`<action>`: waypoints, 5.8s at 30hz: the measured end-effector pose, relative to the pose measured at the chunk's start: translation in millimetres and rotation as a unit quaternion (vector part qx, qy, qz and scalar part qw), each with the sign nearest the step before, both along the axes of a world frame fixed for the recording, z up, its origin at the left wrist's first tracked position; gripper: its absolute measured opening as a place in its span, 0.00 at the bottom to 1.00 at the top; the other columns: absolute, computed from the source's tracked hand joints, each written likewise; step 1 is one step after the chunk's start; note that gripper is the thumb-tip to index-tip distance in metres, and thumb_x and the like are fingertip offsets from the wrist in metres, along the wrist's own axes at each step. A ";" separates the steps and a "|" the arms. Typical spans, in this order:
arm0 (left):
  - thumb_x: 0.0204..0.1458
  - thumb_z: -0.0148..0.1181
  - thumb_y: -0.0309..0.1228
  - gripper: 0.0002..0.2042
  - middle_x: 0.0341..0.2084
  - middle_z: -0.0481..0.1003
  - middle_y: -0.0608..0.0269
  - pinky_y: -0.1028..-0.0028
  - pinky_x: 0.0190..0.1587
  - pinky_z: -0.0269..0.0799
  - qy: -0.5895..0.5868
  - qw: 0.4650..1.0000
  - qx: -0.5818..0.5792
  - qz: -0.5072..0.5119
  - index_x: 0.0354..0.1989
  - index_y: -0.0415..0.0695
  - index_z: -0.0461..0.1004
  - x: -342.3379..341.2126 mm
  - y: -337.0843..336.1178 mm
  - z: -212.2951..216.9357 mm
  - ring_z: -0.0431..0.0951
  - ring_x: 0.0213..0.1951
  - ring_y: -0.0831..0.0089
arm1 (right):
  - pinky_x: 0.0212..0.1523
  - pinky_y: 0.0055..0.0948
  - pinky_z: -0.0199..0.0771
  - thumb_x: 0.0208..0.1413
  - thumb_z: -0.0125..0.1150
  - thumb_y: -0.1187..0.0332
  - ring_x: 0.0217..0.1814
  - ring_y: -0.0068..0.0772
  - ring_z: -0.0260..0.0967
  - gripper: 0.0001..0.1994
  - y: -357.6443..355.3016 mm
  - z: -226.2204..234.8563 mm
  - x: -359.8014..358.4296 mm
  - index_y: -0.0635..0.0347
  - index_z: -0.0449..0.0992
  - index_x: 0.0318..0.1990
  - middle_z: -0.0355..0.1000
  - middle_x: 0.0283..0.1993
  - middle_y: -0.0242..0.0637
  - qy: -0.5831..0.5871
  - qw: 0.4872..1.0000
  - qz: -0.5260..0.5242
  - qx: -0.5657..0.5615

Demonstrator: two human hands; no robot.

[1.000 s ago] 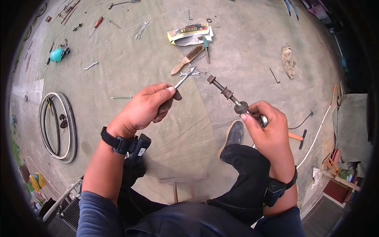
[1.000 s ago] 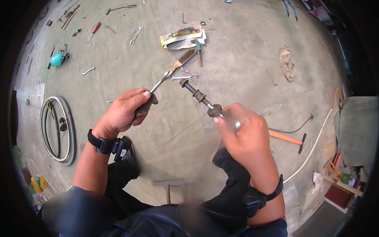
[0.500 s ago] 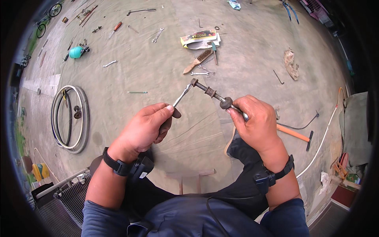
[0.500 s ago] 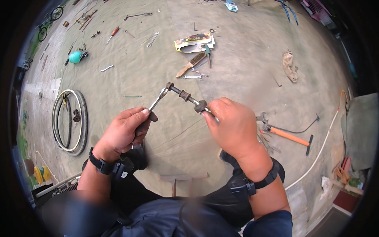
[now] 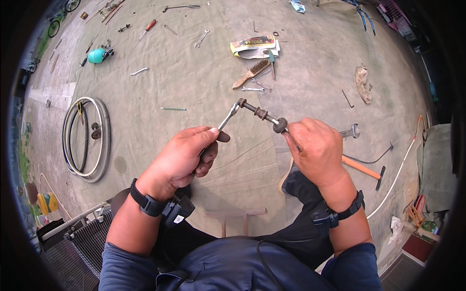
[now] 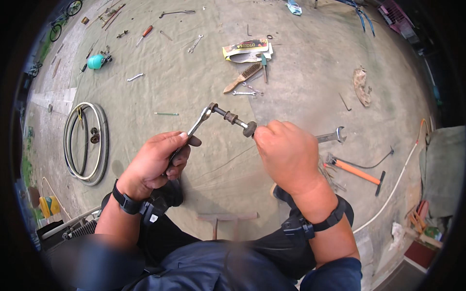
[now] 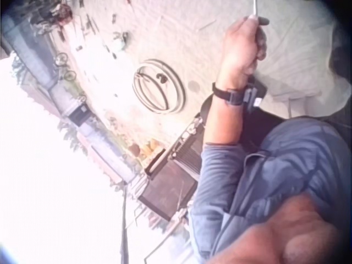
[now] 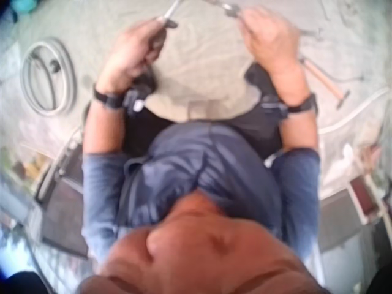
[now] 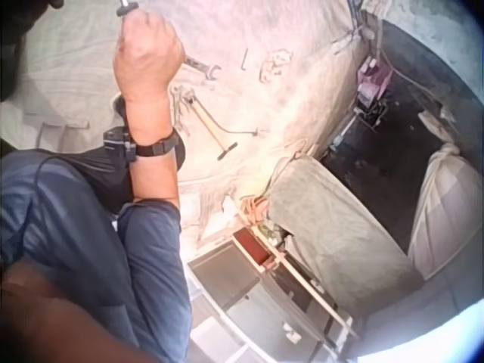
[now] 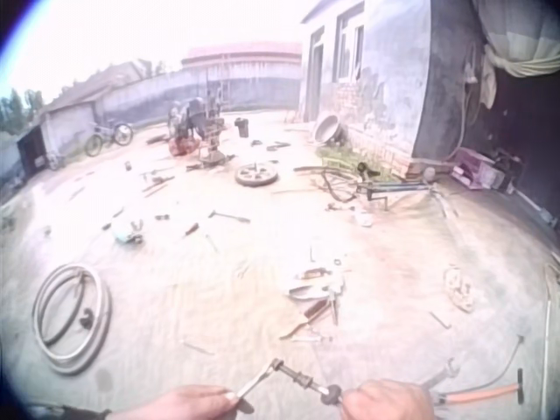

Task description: The person assembles a mechanical component by threading a nut onto a threaded rod and tightening it with a wrench. They repeatedly adjust the nut and rod, using the wrench to secure the assembly.

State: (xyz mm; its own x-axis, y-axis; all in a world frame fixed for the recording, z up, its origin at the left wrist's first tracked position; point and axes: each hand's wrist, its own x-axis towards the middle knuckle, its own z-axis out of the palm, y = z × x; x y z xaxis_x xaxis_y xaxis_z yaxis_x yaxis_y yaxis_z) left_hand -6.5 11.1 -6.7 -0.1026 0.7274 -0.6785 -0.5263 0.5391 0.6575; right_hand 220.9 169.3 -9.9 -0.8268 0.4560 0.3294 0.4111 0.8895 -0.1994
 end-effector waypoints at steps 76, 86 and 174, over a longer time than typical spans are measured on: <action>0.67 0.58 0.42 0.14 0.22 0.73 0.67 0.80 0.18 0.60 0.017 0.996 0.029 0.078 0.38 0.43 0.72 8.5 0.9 -24.5 0.66 0.16 0.82 | 0.22 0.34 0.66 0.46 0.65 0.70 0.26 0.33 0.67 0.04 -14.4 -14.1 -0.3 0.52 0.74 0.27 0.62 0.23 0.29 0.050 0.992 0.114 -0.017; 0.67 0.57 0.40 0.12 0.24 0.75 0.66 0.80 0.20 0.62 0.043 0.992 0.070 0.097 0.39 0.44 0.72 9.6 -4.7 -25.8 0.67 0.17 0.83 | 0.27 0.41 0.70 0.49 0.71 0.66 0.29 0.43 0.72 0.08 -18.2 -5.1 -0.7 0.53 0.76 0.29 0.70 0.27 0.34 0.020 0.982 0.092 -0.165; 0.62 0.57 0.24 0.21 0.34 0.75 0.51 0.64 0.40 0.73 0.481 0.862 0.153 -0.058 0.64 0.43 0.71 13.0 -11.1 -37.1 0.77 0.35 0.58 | 0.31 0.34 0.73 0.54 0.71 0.65 0.29 0.41 0.75 0.10 -5.8 -19.4 -5.3 0.60 0.77 0.35 0.78 0.30 0.42 0.019 0.920 -0.023 -0.391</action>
